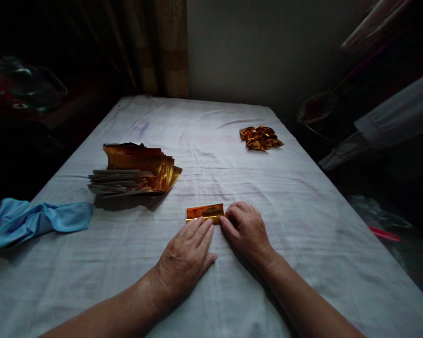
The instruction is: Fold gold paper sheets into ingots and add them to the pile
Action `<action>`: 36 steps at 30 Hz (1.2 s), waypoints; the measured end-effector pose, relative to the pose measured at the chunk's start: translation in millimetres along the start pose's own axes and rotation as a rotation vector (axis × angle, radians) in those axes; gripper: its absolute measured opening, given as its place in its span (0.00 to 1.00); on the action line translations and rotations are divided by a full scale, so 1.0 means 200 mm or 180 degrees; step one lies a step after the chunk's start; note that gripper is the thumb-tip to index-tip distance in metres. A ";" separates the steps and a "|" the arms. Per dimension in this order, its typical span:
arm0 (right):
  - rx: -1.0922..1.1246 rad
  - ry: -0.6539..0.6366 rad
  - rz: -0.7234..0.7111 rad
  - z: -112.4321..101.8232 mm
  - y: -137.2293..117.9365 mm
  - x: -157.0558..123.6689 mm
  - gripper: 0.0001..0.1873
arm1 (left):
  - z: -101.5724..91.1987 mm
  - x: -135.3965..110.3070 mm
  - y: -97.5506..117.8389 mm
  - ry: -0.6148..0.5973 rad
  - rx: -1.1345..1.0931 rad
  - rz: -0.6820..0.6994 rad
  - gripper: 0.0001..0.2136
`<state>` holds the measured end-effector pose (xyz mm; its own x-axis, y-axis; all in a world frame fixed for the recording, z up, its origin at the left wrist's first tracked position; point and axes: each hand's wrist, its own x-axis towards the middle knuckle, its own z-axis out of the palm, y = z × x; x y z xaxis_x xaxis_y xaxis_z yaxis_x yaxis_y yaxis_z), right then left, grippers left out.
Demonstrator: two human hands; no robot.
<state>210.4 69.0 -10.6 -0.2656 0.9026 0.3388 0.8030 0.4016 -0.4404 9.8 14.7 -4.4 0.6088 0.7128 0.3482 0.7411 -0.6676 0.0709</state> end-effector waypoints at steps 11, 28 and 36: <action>0.0089 -0.0036 0.0037 0.00 0.00 0.00 0.08 | 0.00 0.00 0.00 0.0000 0.0003 -0.0008 0.21; 0.0129 -0.0053 0.0112 0.00 -0.01 0.00 0.08 | 0.01 -0.01 0.00 -0.0034 -0.0047 -0.0027 0.23; 0.0102 0.0008 0.0022 0.01 0.01 -0.01 0.02 | 0.02 -0.02 0.00 0.0016 -0.0018 -0.0020 0.22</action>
<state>211.1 67.9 -12.8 -0.2587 0.9049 0.3379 0.7873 0.4002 -0.4691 8.8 13.5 -8.9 0.6027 0.7159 0.3525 0.7433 -0.6644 0.0784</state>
